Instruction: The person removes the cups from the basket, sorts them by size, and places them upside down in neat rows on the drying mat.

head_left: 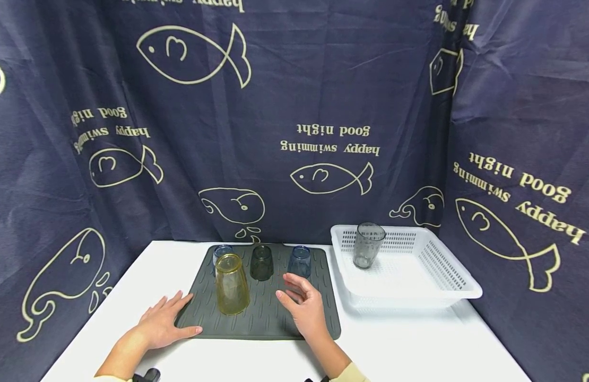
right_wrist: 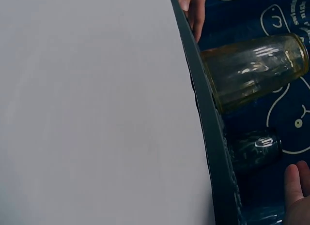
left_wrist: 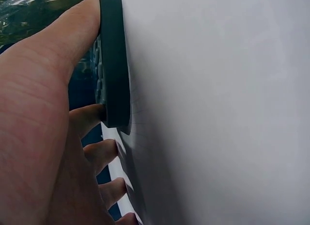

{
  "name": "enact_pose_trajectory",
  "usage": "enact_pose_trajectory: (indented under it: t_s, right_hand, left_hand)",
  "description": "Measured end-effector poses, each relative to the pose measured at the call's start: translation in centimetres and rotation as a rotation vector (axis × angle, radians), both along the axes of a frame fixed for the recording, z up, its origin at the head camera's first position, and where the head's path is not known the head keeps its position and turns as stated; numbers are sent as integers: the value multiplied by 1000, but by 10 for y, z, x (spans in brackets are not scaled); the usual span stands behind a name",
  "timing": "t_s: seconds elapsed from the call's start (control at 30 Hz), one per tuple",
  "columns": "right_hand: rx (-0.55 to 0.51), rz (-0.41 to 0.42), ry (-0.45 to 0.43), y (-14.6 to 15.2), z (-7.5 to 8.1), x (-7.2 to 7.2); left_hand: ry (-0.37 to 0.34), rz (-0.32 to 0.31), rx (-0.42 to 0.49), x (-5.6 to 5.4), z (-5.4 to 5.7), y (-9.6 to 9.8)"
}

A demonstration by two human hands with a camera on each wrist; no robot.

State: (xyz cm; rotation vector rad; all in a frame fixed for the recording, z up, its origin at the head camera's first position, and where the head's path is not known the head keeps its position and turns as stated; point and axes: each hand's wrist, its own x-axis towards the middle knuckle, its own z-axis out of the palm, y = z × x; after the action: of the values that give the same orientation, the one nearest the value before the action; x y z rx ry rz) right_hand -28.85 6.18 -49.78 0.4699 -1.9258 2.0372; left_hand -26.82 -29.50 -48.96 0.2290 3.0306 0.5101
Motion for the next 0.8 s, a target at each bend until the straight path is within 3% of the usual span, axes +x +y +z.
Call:
enact_pose_trajectory:
  t_s: [0.5,0.8]
  right_hand:
    - [-61,11,35,38,18,5]
    - [-1,-20,60,65,30,10]
  left_hand:
    - [2,-1,5,1,1,-2]
    - [0,4,3,0,-1,-1]
